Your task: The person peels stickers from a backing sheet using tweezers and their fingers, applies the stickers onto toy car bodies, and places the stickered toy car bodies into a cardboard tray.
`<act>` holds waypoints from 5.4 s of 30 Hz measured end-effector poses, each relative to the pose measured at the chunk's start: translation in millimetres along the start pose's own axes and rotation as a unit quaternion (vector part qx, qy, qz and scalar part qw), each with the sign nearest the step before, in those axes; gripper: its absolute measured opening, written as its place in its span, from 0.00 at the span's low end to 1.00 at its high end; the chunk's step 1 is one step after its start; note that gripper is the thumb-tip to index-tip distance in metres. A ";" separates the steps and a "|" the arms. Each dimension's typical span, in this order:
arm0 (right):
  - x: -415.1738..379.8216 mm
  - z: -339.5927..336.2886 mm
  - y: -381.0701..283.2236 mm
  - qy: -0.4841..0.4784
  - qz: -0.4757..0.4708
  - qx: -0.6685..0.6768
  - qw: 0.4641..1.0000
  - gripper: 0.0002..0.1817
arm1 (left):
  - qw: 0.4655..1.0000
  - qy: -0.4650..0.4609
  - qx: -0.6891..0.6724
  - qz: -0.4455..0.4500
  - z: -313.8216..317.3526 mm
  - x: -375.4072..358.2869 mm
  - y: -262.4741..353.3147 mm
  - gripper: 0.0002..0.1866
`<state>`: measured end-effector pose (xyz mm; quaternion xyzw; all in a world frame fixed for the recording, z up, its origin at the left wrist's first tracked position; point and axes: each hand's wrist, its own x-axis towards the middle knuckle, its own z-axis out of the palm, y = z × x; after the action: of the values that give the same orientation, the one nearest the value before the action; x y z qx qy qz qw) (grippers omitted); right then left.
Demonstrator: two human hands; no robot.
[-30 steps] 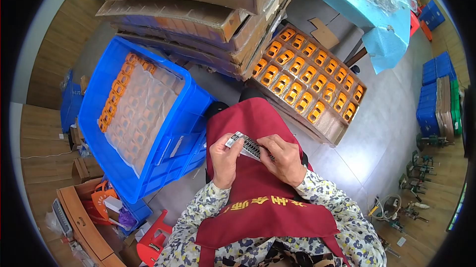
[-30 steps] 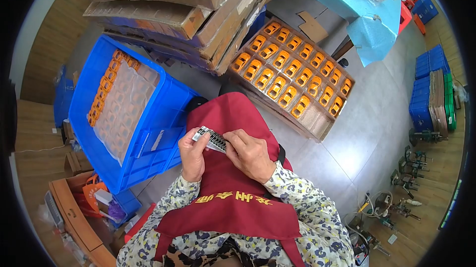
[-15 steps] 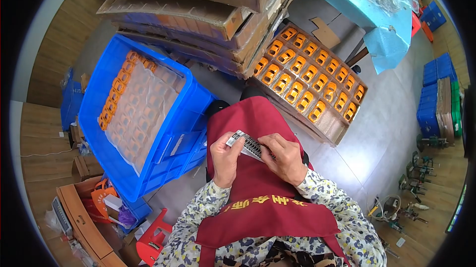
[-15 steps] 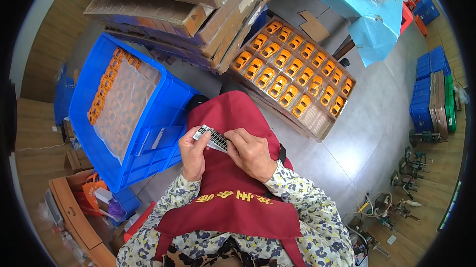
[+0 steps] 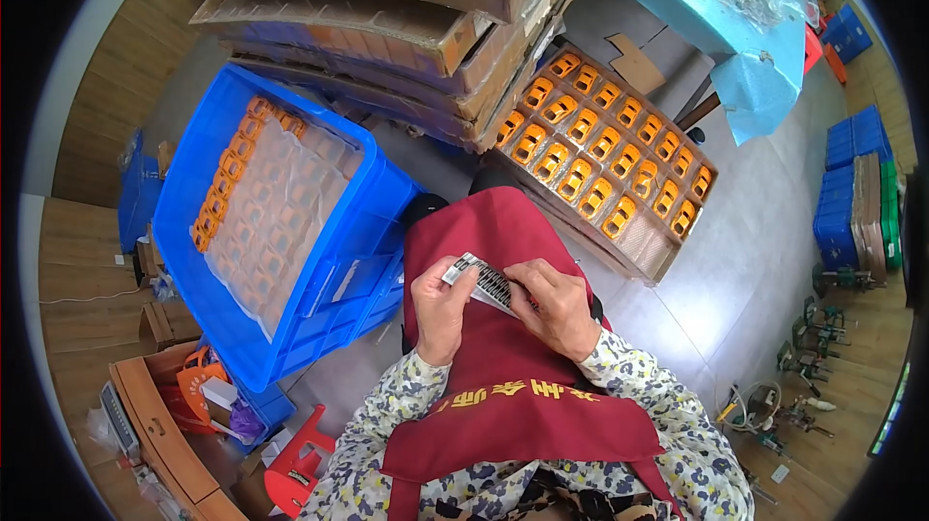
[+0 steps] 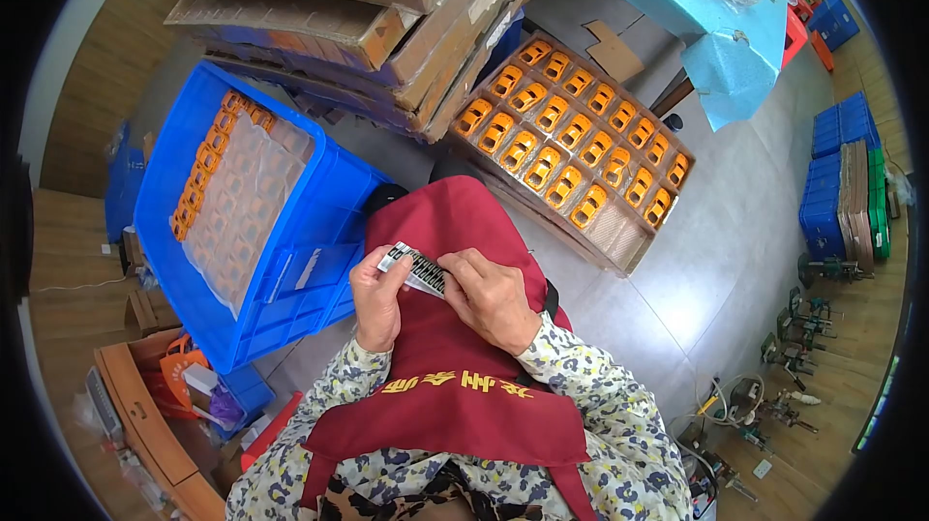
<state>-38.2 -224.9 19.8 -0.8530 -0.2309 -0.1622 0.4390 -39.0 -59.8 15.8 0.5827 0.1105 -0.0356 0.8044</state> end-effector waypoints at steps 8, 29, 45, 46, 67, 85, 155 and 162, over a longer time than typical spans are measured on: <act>0.2 0.0 -0.3 0.004 0.007 0.006 1.000 0.15 | 1.000 0.000 0.001 0.002 1.4 -0.3 0.9 0.02; 2.4 -2.5 -4.1 -0.009 0.024 0.052 0.998 0.12 | 1.000 0.000 0.019 -0.007 -2.5 0.1 1.1 0.04; 35.6 31.5 -7.8 -0.078 0.298 0.316 0.897 0.04 | 0.959 0.284 0.007 -0.004 -327.6 129.4 79.9 0.11; 38.9 34.2 -8.6 -0.073 0.297 0.310 0.900 0.04 | 0.958 0.280 0.010 -0.057 -355.8 145.4 61.5 0.11; 58.4 40.0 -16.6 -0.033 0.377 0.416 0.827 0.10 | 0.655 0.229 0.670 0.264 -398.8 451.9 93.8 0.12; 37.4 25.6 -19.1 -0.049 0.351 0.421 0.835 0.10 | 0.831 0.153 0.427 0.323 -325.7 334.5 243.4 0.08; -53.3 28.9 31.4 -0.110 0.275 0.269 0.916 0.10 | 0.910 -0.225 0.347 -0.009 -39.4 33.4 -43.8 0.14; -53.0 28.3 31.4 -0.121 0.278 0.256 0.918 0.11 | 0.908 -0.224 0.355 -0.003 -40.7 33.1 -45.9 0.15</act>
<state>-63.8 -230.9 -42.7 -0.7545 -0.0692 0.1351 0.6385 -20.9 -33.5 -46.2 0.8061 -0.0909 -0.2042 0.5480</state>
